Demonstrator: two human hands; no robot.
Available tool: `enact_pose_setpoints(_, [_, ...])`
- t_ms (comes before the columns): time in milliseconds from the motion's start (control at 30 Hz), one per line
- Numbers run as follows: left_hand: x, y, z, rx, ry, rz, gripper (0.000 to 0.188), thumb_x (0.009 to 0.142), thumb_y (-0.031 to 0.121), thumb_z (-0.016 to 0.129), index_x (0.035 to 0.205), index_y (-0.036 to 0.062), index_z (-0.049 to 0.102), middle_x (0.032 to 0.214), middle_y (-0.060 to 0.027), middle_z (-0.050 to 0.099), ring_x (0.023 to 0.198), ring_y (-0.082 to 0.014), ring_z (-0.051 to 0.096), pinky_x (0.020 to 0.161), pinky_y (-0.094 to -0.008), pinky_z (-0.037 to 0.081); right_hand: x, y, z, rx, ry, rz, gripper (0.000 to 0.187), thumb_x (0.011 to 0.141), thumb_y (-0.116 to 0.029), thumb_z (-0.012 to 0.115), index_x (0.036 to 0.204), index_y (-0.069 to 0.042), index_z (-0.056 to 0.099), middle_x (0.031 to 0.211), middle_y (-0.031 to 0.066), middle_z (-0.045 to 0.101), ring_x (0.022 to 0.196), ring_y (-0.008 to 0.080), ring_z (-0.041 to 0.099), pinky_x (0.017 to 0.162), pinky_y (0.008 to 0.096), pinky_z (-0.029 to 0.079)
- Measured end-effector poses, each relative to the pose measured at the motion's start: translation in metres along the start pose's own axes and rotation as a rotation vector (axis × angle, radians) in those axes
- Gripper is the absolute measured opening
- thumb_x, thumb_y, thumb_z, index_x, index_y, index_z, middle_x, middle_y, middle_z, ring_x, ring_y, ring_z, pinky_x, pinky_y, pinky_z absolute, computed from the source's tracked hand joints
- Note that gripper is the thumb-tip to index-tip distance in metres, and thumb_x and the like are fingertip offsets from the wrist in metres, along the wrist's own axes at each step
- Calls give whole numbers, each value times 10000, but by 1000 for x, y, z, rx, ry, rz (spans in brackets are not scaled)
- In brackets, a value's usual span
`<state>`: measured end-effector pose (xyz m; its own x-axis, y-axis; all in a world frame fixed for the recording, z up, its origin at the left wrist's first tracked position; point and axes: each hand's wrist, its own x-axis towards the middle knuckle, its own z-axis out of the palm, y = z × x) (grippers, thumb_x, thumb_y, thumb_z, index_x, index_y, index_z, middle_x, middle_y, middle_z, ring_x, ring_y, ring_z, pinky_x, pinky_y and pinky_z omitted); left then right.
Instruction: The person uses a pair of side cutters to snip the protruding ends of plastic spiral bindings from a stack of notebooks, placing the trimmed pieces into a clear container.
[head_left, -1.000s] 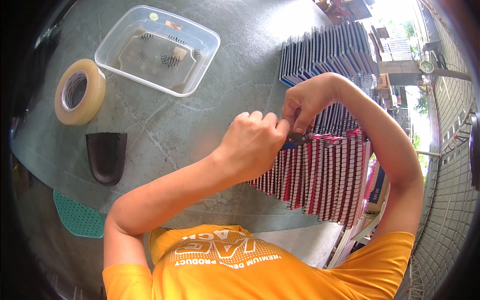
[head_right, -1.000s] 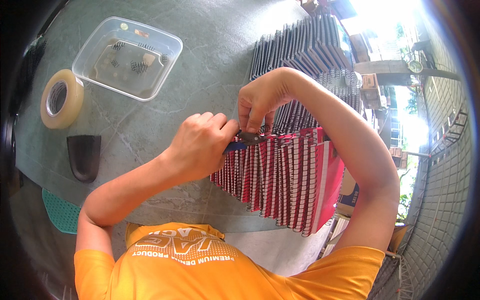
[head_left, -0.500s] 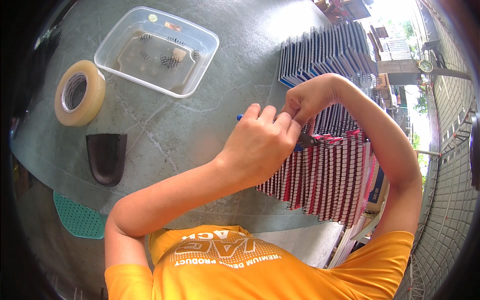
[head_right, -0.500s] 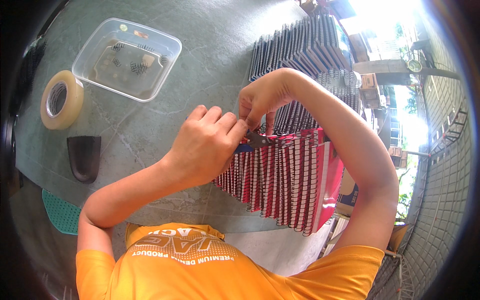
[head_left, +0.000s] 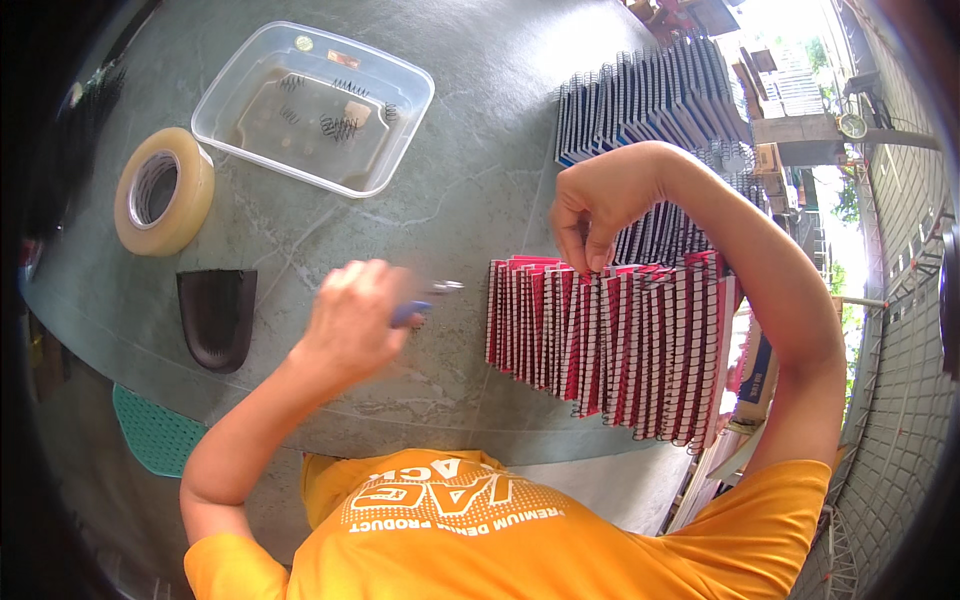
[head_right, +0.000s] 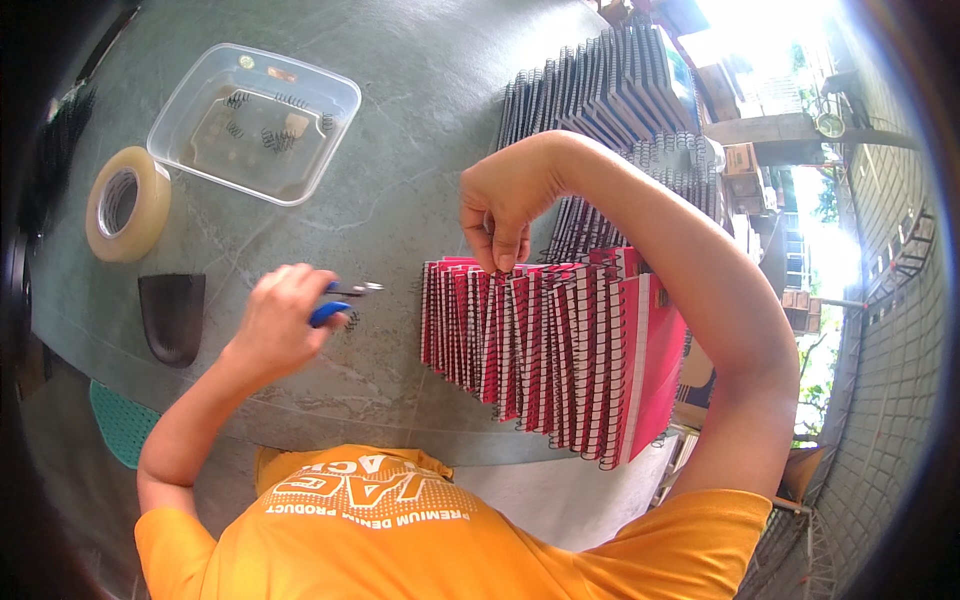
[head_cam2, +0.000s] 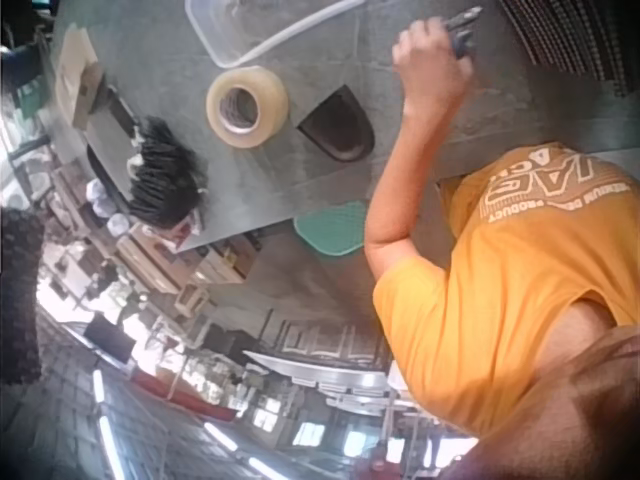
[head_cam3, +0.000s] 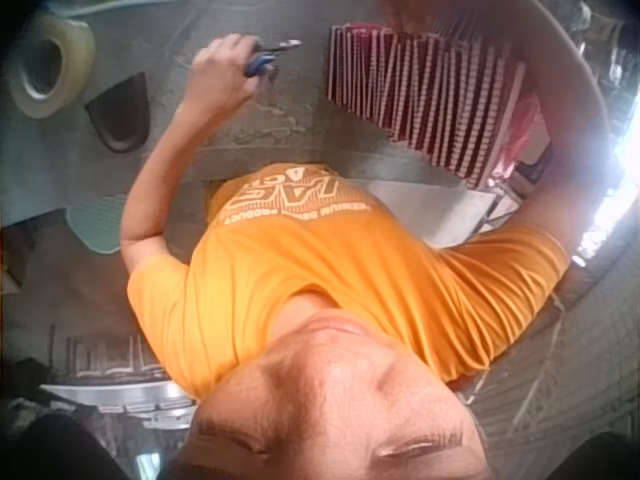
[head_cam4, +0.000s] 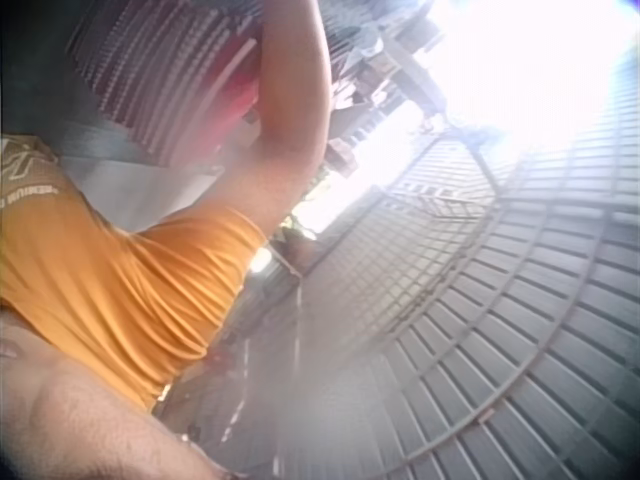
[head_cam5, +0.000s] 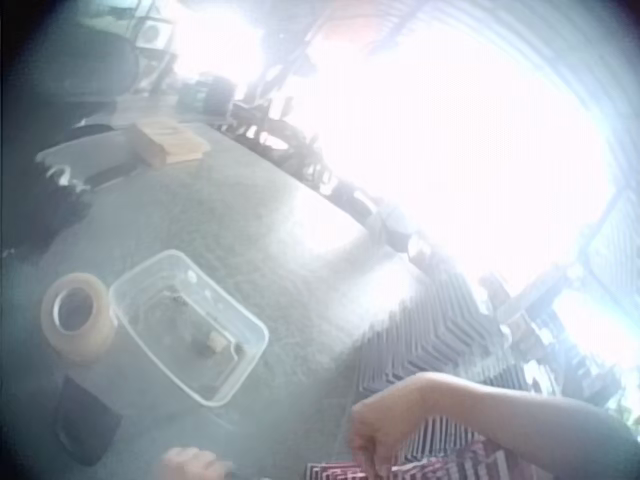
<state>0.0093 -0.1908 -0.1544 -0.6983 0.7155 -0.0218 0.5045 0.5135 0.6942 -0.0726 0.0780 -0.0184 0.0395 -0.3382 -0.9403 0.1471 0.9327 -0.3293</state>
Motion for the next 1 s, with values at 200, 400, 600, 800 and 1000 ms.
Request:
enact_pose_setpoints(200, [-31,-32,15,509,281,10,555,705,245,717,1167,-5,537,1111,-122,531,1083,-293,466,932,-447,359,6,0,-4,-42,-38,-240,180,735,42,687,914,39,665,890,117,676,809,174,656,775,279,543])
enact_pose_setpoints(400, [-32,2,48,339,173,215,485,738,189,660,1164,-12,546,1129,-157,520,1054,-316,483,934,-427,410,0,3,-1,68,-22,-78,190,701,54,703,887,28,672,923,105,671,899,163,627,821,284,499])
enact_pose_setpoints(600, [-24,7,69,292,58,406,469,649,55,613,1102,-52,560,1044,-183,522,1039,-312,499,809,-323,500,-10,-5,-4,229,-24,-343,135,709,61,683,837,23,664,895,109,673,850,161,633,809,270,494])
enact_pose_setpoints(800, [68,-17,46,546,329,211,487,702,27,592,1179,-32,517,1045,-189,534,1133,-344,458,825,-320,501,-12,-8,-7,177,243,-325,150,659,34,726,793,2,667,897,103,669,813,179,634,781,273,510])
enact_pose_setpoints(1000, [82,-31,67,574,325,233,370,740,52,549,1095,-53,547,1030,-169,558,1045,-284,520,820,-318,515,-38,-9,-2,295,446,-252,167,646,25,735,797,7,667,905,106,670,814,170,634,767,284,521])
